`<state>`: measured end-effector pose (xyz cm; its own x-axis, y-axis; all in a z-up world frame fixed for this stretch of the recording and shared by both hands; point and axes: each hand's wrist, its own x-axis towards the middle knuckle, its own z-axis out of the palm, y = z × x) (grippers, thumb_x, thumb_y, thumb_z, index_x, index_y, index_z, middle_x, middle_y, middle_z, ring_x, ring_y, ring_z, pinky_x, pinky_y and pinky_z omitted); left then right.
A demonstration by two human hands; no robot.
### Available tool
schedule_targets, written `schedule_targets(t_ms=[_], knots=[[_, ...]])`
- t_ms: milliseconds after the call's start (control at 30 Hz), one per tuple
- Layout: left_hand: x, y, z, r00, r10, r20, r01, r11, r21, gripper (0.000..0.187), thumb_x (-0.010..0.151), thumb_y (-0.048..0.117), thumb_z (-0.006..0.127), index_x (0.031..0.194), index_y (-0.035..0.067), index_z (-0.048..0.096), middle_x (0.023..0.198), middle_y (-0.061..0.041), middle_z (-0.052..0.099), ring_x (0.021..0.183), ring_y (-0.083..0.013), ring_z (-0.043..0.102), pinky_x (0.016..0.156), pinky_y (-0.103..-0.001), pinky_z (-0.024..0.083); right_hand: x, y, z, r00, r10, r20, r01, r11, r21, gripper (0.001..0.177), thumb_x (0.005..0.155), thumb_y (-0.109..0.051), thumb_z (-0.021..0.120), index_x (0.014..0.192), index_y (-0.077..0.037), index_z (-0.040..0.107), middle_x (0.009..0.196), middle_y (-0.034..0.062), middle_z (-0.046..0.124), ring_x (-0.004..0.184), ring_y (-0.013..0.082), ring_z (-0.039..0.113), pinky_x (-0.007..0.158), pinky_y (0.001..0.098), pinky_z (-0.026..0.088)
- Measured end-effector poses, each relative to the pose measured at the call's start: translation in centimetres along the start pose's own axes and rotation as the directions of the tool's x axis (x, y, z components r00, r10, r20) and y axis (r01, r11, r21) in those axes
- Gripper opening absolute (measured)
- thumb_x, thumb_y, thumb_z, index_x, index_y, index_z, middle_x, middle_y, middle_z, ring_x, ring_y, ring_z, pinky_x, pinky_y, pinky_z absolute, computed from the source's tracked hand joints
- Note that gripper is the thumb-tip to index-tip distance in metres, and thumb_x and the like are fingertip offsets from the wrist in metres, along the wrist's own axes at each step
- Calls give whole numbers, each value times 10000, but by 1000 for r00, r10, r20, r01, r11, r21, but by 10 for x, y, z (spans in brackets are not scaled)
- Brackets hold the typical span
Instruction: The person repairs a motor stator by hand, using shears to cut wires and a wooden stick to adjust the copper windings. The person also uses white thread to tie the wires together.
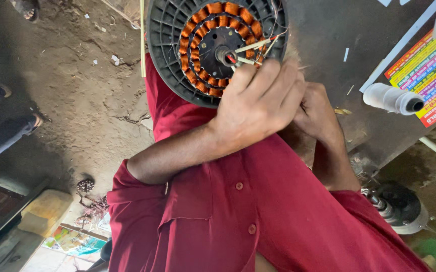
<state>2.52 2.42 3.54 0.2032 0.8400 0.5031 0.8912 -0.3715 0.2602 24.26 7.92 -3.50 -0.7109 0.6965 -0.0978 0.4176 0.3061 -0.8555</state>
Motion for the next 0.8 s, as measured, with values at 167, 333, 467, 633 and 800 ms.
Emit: schedule_targets(t_ms=[167,333,467,633,800], knots=[[-27,-12,10,965,205,-163,-222,970,-96,137,955,60,691,1083,43,738,1204,-69,669,1106,-195,660,927,-322,459,7,-2,-13,990,99,98,-111,987,116,144,927,-54,650,988,74,668,783,164,657,680,209,648,647,337,509],[-45,-22,15,957,238,-168,-263,954,-145,145,932,68,717,1073,83,743,1191,-45,699,1142,-188,678,984,-324,470,24,-12,-14,979,30,201,-88,955,283,158,954,-33,610,1035,76,692,731,107,672,634,144,646,588,286,501],[-45,-26,14,955,242,-174,-271,947,-173,150,940,50,723,1084,84,749,1206,-48,705,1152,-184,679,1004,-322,470,32,-19,-17,972,57,230,-135,931,338,154,987,-58,598,1010,67,685,720,84,668,624,125,615,574,280,490],[-49,-25,17,953,240,-183,-274,942,-195,151,940,41,724,1084,75,750,1206,-58,709,1154,-192,685,999,-324,482,33,-21,-18,974,4,226,-81,940,331,178,1014,-101,612,1017,65,677,704,66,640,608,111,585,564,278,468],[-49,-26,20,950,233,-206,-273,942,-196,177,925,33,713,1093,66,756,1199,-61,709,1153,-193,682,1004,-328,489,38,-23,-13,971,-13,240,-79,925,372,223,1018,-142,582,997,55,685,629,28,614,520,82,561,477,256,438]])
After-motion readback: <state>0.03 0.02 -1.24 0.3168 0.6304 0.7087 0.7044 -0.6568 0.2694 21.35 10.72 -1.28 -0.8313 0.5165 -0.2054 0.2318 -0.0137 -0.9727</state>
